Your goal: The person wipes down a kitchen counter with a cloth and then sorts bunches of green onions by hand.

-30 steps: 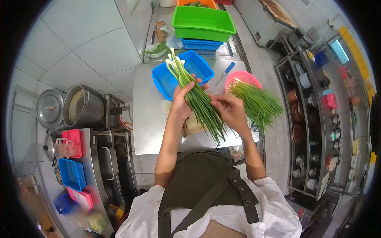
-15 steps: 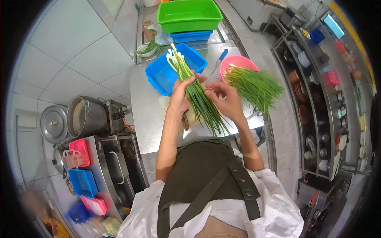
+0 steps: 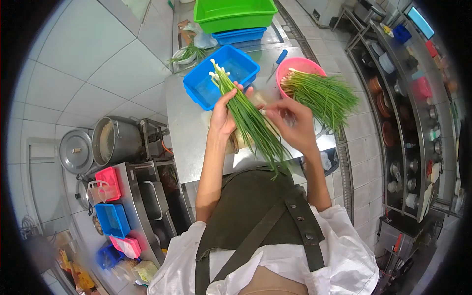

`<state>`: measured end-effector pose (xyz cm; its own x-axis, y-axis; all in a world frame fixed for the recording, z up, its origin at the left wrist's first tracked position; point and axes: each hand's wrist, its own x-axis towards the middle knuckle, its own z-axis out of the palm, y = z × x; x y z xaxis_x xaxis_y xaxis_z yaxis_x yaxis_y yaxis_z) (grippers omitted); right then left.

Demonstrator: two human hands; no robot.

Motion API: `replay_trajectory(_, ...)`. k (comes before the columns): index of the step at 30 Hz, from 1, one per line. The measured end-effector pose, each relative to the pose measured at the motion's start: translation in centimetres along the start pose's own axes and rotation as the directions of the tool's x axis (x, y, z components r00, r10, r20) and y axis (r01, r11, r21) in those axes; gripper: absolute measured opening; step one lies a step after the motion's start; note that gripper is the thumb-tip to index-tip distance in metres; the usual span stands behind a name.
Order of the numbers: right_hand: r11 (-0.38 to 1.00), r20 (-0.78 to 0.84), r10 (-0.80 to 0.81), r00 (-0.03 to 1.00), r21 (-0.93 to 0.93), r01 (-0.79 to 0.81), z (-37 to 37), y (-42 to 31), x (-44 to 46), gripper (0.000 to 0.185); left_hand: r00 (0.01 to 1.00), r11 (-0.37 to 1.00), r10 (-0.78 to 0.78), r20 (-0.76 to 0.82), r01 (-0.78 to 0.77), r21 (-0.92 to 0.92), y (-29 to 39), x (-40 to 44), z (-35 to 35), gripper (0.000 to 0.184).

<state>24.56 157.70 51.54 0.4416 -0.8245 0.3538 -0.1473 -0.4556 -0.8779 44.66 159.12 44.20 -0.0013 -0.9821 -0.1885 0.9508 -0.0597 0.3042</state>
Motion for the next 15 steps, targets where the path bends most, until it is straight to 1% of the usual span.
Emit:
replay_trajectory(1,1.0,0.004,0.001,1.0,0.006,-0.001,-0.3,-0.7,-0.6,0.009,1.0,1.0,0.015,-0.004,-0.015,0.001,-0.1,-0.2,-0.1,0.017)
replay_trajectory(3,0.994,0.156,-0.105,0.982,-0.003,0.107,-0.5,-1.2,-1.4,0.011,0.999,0.999,0.047,-0.026,-0.046,0.028,0.0,-0.4,0.0,0.017)
replay_trajectory(4,0.988,0.18,-0.14,0.974,-0.046,0.15,0.0,-1.0,-1.5,0.014,0.996,0.996,0.073,-0.041,-0.071,0.055,0.1,-0.5,0.2,0.017)
replay_trajectory(5,0.988,0.177,-0.137,0.975,-0.042,0.147,0.7,-0.6,-1.8,0.014,0.997,0.996,0.071,-0.045,-0.068,0.059,0.1,-0.7,0.3,0.017)
replay_trajectory(7,0.991,0.131,-0.068,0.989,-0.109,0.082,1.9,0.4,-2.1,0.013,0.991,0.987,0.118,-0.066,-0.109,0.119,0.1,-0.9,0.9,0.019)
replay_trajectory(8,0.991,0.131,-0.069,0.989,-0.108,0.084,2.0,1.0,-2.1,0.013,0.991,0.987,0.119,-0.065,-0.111,0.119,0.1,-0.9,1.1,0.019)
replay_trajectory(10,0.977,0.147,-0.064,0.987,-0.192,0.092,2.2,1.9,-2.4,0.016,0.987,0.975,0.153,-0.049,-0.143,0.169,0.0,-1.2,1.4,0.021)
replay_trajectory(11,0.978,0.144,-0.061,0.988,-0.191,0.088,2.2,2.0,-2.4,0.016,0.987,0.975,0.15,-0.05,-0.139,0.171,-0.1,-1.4,1.6,0.021)
replay_trajectory(13,0.97,0.125,-0.074,0.989,-0.22,0.101,2.1,2.3,-2.6,0.013,0.986,0.962,0.168,-0.018,-0.16,0.222,-0.4,-1.4,2.0,0.02)
replay_trajectory(15,0.967,0.09,-0.083,0.992,-0.233,0.102,2.0,2.6,-3.0,0.01,0.989,0.965,0.15,-0.004,-0.145,0.217,-0.9,-1.2,2.0,0.021)
